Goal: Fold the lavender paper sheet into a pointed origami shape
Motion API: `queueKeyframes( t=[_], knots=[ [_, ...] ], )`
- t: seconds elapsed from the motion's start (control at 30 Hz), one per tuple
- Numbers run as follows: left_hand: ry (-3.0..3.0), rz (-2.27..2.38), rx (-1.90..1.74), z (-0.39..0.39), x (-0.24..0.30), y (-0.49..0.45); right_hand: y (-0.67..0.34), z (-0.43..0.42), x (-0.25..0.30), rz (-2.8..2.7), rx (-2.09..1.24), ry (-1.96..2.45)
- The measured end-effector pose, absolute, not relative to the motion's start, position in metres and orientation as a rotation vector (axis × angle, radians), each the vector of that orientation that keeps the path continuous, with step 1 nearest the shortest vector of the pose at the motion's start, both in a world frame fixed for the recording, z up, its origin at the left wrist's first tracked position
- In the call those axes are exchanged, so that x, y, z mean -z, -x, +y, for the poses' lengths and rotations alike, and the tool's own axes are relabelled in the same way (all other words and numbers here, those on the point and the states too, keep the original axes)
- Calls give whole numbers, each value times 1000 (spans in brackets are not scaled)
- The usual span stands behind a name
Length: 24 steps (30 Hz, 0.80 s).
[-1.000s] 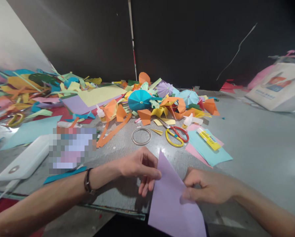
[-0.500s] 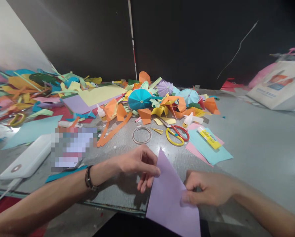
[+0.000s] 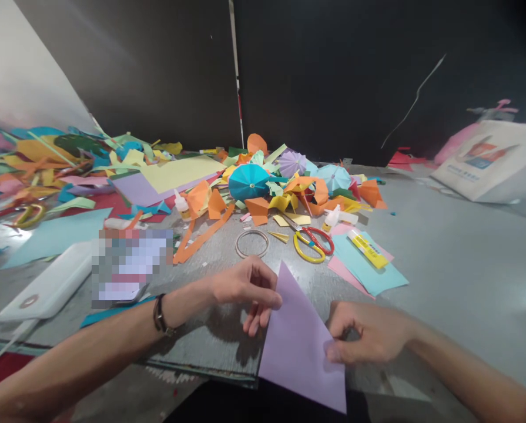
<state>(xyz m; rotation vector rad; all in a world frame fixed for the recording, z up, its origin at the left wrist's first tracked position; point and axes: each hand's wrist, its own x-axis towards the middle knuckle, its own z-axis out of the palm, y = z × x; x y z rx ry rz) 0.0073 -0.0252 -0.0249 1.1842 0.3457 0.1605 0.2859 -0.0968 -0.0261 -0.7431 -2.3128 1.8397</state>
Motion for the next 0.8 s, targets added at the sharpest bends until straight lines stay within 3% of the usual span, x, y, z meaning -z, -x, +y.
queueKeyframes(
  t=[0.43,0.8],
  knots=[
    [-1180,365,-140,-25,33,-8,-284,-95,28,-2320,-1871,711],
    [-1211,503,-292,-20,36,-13,-290,-94,29,-1892,-1824,761]
  ],
)
